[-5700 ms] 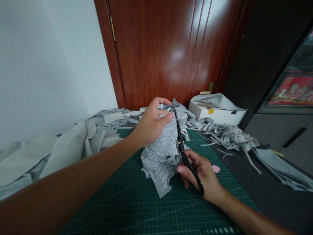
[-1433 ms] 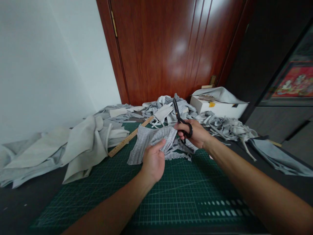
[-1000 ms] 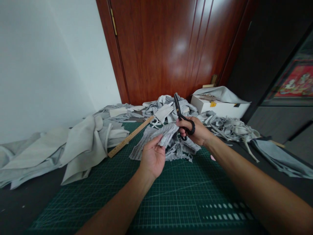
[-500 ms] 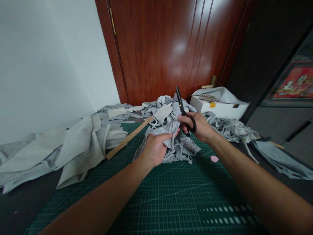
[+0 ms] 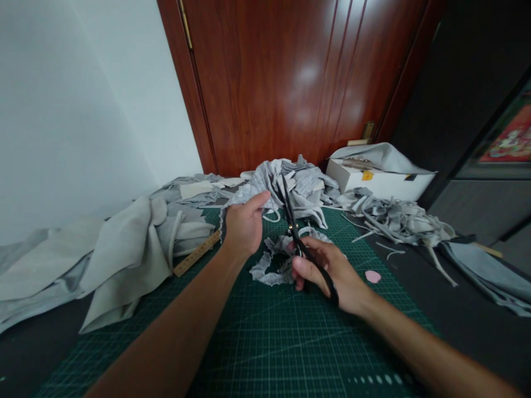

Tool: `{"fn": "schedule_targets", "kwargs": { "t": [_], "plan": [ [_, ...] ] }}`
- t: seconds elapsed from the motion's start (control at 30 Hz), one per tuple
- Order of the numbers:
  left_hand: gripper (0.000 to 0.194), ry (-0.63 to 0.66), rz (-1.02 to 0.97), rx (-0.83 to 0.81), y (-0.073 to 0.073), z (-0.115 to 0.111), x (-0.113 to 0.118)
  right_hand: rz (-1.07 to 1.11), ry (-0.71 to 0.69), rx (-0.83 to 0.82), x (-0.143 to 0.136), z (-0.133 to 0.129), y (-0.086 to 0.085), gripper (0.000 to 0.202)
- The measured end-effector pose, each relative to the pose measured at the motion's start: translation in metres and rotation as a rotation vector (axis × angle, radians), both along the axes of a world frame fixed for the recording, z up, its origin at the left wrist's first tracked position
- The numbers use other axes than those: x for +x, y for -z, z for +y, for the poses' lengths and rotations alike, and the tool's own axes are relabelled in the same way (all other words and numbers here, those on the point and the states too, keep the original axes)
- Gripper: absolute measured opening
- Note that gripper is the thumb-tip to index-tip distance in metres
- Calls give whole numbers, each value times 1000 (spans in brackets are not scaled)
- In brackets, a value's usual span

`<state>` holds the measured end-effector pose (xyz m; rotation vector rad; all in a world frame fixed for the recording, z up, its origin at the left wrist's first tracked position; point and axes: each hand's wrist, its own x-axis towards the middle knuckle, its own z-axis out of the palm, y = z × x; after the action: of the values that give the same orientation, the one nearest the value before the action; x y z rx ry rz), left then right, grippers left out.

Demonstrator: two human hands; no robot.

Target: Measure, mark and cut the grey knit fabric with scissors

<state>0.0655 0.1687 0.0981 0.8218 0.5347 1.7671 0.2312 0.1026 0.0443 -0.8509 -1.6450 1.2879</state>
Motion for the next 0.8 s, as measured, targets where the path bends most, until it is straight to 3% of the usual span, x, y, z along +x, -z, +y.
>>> {"fn": "schedule_targets", "kwargs": {
  "t": [0.1, 0.3, 0.8],
  "plan": [
    [21, -76, 87, 158, 0, 3, -9, -8, -44, -17, -1, -4, 9, 43],
    [17, -143, 166, 186, -4, 3, -23, -67, -69, 5, -2, -9, 10, 43],
    [12, -13, 302, 121, 9, -18, -17, -7, -24, -31, -3, -8, 15, 47]
  ]
}}
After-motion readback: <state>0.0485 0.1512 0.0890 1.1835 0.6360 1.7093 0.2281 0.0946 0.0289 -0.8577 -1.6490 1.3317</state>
